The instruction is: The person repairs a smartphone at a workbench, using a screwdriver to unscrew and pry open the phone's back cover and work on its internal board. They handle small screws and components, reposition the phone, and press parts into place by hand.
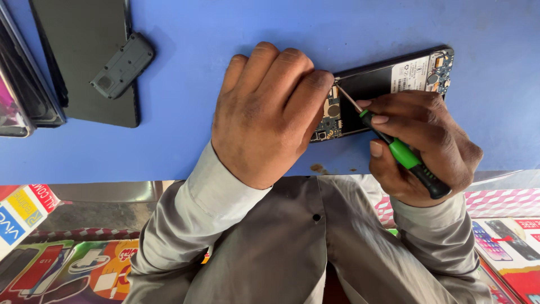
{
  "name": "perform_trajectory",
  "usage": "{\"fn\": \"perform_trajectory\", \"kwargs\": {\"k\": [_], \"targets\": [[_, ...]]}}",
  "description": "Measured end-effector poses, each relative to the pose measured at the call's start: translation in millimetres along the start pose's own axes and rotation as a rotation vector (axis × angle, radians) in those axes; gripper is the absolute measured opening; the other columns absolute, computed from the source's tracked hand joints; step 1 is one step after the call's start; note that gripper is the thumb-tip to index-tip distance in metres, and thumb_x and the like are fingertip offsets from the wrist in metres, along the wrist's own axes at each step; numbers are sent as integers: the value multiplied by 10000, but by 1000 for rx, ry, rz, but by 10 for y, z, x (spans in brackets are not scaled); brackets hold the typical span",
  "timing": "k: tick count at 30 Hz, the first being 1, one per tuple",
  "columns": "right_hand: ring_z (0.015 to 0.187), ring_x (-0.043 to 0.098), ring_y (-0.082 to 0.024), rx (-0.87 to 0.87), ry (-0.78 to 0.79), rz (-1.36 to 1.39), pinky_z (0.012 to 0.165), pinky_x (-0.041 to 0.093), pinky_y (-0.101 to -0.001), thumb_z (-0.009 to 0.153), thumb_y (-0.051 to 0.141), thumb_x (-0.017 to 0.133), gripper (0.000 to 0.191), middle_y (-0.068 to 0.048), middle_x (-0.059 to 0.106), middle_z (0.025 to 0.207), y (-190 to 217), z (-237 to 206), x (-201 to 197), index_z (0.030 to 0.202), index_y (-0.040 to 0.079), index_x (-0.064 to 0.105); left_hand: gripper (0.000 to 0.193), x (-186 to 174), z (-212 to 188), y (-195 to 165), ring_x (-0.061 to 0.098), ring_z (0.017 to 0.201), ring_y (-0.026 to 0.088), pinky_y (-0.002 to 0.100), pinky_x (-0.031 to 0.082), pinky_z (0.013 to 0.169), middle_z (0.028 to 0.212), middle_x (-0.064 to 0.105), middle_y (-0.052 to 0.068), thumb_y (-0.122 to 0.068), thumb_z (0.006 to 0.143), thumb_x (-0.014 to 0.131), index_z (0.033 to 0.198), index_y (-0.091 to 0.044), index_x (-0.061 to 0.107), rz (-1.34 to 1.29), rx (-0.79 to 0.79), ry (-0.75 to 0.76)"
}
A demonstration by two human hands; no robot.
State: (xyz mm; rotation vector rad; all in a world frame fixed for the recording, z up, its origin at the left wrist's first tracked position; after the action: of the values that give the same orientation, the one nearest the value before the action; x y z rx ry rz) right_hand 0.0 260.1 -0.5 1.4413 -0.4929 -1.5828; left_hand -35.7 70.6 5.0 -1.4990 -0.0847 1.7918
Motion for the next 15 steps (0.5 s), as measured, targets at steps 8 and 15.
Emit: {"fn": "perform_trajectory", "kwargs": {"k": [8, 15], "targets": [[993, 730, -335, -18, -15, 35, 852, 588, -375, 968, 14, 701, 146, -244, 724, 1040, -67, -2, -27, 1034, -38, 581, 233, 25, 62, -38, 531, 915, 233, 388, 378, 776, 1026, 558, 41, -57, 887, 806, 1070, -60, 662, 13, -6, 23], [947, 742, -292, -9, -62, 53, 910, 546, -388, 1005, 89, 690, 147, -197, 736, 1024, -128, -55, -67, 1041, -13, 591, 239, 21, 86, -75, 530, 897, 226, 380, 370, 762, 1033, 556, 36, -45, 871, 796, 1068, -69, 663, 46, -10, 39]]}}
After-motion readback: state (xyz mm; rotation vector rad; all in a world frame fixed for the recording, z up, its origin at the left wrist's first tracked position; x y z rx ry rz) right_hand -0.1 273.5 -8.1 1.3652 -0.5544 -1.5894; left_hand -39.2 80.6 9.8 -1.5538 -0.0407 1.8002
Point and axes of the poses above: each hand's wrist, its own z-axis towards the middle knuckle, its own x-axis out of the palm, y = z × x, the point moved 4 cm from there along z, towards the middle knuckle
